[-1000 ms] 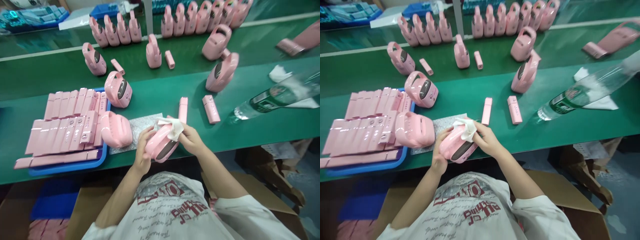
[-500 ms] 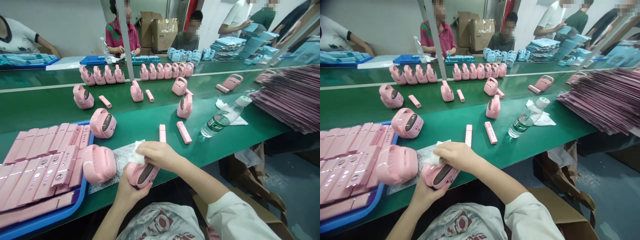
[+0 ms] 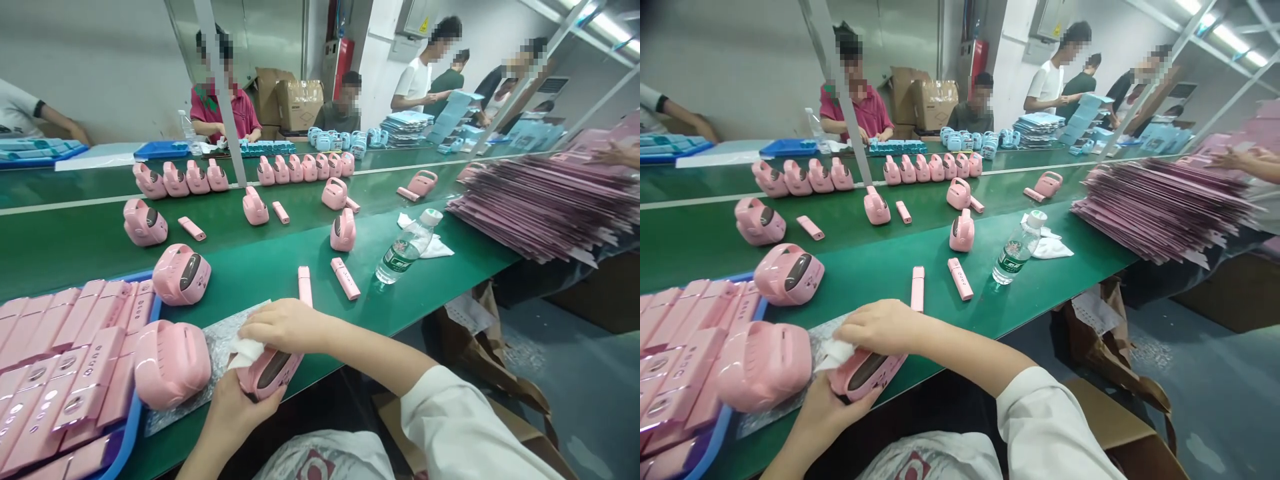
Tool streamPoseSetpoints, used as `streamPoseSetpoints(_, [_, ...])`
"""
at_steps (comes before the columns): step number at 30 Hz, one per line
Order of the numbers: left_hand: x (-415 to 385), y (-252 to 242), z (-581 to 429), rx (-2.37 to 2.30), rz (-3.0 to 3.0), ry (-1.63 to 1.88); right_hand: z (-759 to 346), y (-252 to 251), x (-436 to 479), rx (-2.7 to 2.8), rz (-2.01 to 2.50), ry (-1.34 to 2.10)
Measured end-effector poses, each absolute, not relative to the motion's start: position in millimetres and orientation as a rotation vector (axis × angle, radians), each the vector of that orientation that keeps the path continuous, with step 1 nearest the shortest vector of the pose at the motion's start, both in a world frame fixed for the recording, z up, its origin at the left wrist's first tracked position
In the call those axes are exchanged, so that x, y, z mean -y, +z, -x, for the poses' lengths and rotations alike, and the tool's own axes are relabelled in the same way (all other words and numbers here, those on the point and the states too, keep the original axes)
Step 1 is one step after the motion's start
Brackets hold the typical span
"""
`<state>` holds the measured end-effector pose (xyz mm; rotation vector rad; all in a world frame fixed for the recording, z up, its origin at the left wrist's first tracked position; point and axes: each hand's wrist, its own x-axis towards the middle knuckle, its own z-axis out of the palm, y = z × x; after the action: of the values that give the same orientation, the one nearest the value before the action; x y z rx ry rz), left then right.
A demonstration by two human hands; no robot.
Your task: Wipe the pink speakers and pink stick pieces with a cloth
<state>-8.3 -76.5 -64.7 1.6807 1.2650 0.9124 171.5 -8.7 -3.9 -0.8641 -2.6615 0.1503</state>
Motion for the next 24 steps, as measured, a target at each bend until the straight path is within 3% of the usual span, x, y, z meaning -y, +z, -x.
streamPoseSetpoints(7, [81,-47,2,-1.321,-1.581,0.927,-214,-2,17,2.261,1.114,0.803])
streamPoseSetpoints(12, [85,-41,-8,-1.493,-1.663,0.832,-219,-24,54,1.697,1.082,0.482])
streamPoseSetpoints(17, [88,-41,-18,-1.596,-1.942,0.744,-172,-54,81,1.862,0.912,0.138])
streamPoseSetpoints(24, [86,-37,-13,-1.536,-1.962,0.65,-176,-57,70,1.981,0.839,0.176])
